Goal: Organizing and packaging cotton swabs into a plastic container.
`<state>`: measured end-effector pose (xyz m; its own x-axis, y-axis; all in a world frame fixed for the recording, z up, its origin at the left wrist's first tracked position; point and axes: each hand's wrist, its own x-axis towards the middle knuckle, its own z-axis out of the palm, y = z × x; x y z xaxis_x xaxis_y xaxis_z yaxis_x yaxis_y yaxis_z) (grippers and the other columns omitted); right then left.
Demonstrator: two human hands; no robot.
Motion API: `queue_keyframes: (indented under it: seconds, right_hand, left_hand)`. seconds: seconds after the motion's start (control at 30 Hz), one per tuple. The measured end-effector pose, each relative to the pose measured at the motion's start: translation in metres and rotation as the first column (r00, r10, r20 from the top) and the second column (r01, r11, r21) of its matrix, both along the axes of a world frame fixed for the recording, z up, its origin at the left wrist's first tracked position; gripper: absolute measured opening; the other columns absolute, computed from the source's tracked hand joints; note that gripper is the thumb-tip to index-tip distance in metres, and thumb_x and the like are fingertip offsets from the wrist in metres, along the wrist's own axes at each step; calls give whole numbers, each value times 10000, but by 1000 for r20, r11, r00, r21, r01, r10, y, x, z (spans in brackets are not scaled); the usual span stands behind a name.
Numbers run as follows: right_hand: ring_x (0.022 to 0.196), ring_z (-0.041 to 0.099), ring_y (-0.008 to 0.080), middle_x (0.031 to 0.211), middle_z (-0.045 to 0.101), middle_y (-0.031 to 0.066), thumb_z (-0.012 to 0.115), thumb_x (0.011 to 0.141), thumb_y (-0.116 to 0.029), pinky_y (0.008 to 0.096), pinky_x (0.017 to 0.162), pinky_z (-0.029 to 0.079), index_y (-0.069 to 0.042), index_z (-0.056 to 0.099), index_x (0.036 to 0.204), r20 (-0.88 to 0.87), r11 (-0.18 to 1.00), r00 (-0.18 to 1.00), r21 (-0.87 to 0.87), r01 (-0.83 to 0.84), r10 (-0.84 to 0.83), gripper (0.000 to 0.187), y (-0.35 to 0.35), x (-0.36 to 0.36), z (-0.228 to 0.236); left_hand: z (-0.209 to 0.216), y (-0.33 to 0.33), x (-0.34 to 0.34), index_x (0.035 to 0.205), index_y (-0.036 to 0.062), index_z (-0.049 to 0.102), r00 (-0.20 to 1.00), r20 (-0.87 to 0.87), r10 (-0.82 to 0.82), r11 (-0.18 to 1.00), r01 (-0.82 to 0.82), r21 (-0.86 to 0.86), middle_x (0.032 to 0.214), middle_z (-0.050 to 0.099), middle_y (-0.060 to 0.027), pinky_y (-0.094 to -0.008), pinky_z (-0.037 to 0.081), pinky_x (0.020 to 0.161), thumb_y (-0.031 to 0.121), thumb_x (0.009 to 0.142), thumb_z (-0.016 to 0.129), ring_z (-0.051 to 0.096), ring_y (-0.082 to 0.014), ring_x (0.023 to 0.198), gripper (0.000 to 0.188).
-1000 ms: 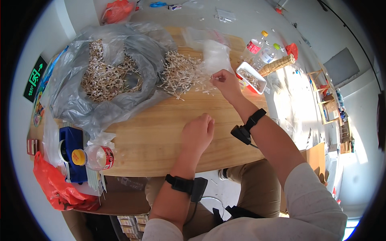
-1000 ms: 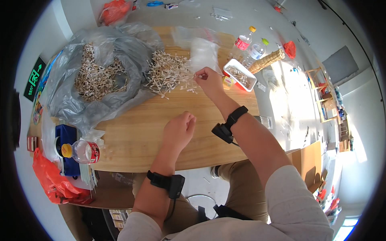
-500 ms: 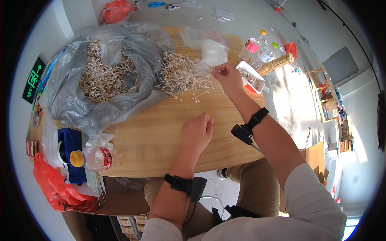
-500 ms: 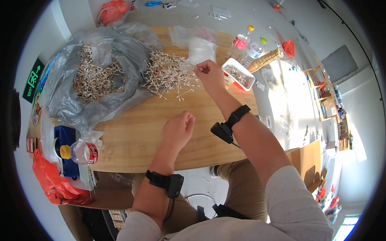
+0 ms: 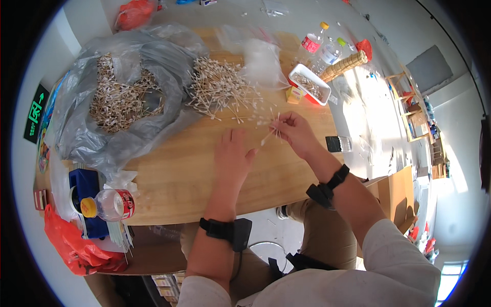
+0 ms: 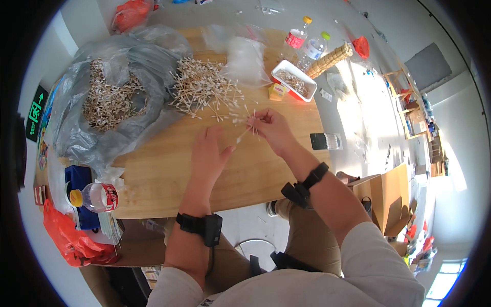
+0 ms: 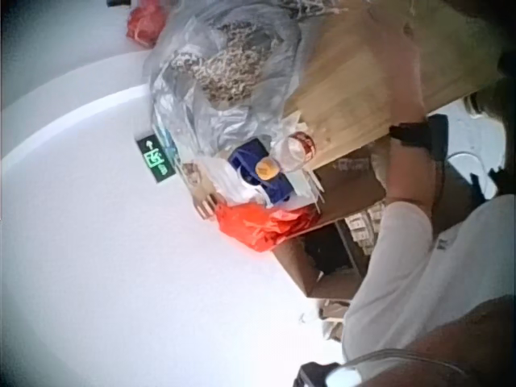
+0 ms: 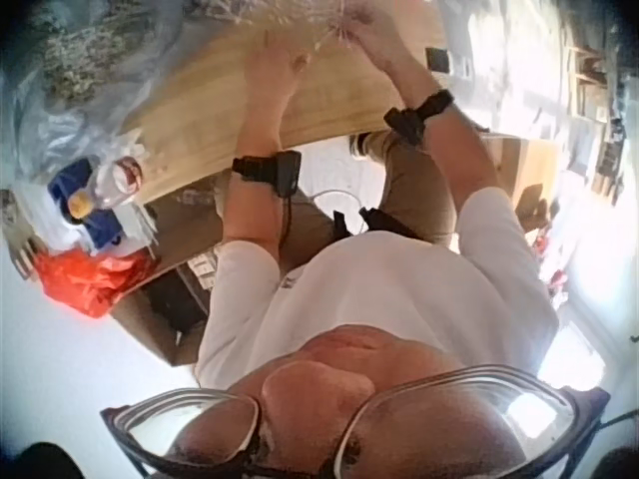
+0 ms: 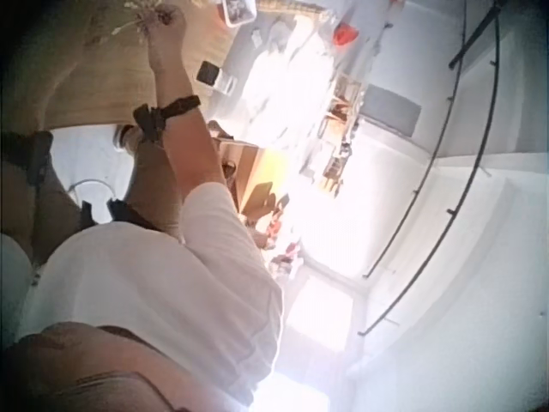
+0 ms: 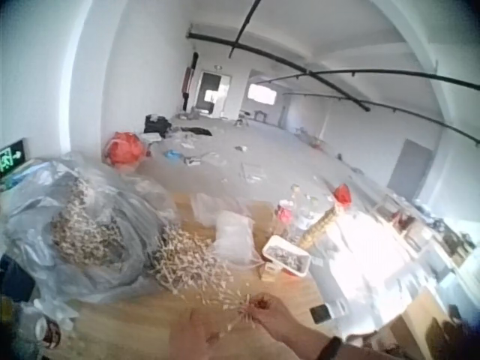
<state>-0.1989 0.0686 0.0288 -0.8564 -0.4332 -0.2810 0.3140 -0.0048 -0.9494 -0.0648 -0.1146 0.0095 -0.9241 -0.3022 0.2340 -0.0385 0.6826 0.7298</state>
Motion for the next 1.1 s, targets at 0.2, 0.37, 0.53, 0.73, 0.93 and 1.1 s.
queue_keyframes:
  seconds: [0.2, 0.37, 0.53, 0.73, 0.93, 1.1]
  right_hand:
    - [925, 713, 126, 1027, 732, 68, 773, 950, -80, 261, 826, 579, -10, 654, 1085, -190, 962, 979, 274, -12, 66, 193, 35, 38, -28]
    - [998, 713, 144, 1095, 732, 63, 806, 907, -57, 285, 889, 576, -36, 677, 1163, -333, 914, 934, 405, 18, 129, 287, 44, 48, -28]
    - [1202, 642, 309, 1254, 697, 95, 815, 836, -93, 424, 1026, 536, -115, 719, 1230, -627, 816, 681, 573, 73, 379, 407, 62, 56, -13]
    - [1277, 578, 295, 1282, 681, 59, 821, 837, -141, 455, 1125, 427, -132, 714, 1218, -685, 752, 560, 640, 158, 465, 396, 80, 68, -14]
    - [1256, 578, 303, 1270, 670, 56, 834, 822, -155, 453, 1102, 432, -137, 691, 1222, -695, 789, 495, 613, 29, 522, 425, 81, 61, -21]
    - [1300, 565, 328, 1334, 652, 100, 809, 857, -130, 450, 1132, 432, -121, 641, 1313, -663, 802, 653, 581, 139, 367, 485, 82, 72, -14]
  left_hand:
    - [1, 7, 1, 1490, 60, 464, 990, -2, -140, 989, 140, -46, 1418, 549, -157, -486, 433, 1098, 246, 659, 936, 523, -382, 1307, 974]
    - [-10, 25, 0, 1510, 48, 444, 961, -48, -274, 947, 261, -186, 1482, 526, -157, -507, 360, 1197, 272, 650, 937, 479, -378, 1383, 1016]
    - [-17, 23, -5, 1439, 74, 529, 913, 20, -408, 890, 403, -215, 1368, 600, -125, -500, 354, 1202, 216, 708, 895, 505, -352, 1343, 830]
    - [-3, 25, -4, 1409, 100, 584, 880, 21, -475, 879, 475, -29, 1369, 598, -160, -457, 457, 1099, 89, 712, 884, 545, -370, 1297, 759]
    - [-1, 39, -9, 1468, 115, 553, 883, -44, -468, 884, 468, -22, 1381, 598, -151, -452, 460, 1104, 37, 741, 858, 546, -373, 1304, 792]
    - [-6, 38, -10, 1480, 115, 540, 849, -30, -527, 843, 527, 108, 1400, 599, -142, -453, 449, 1120, 22, 780, 820, 541, -366, 1329, 759]
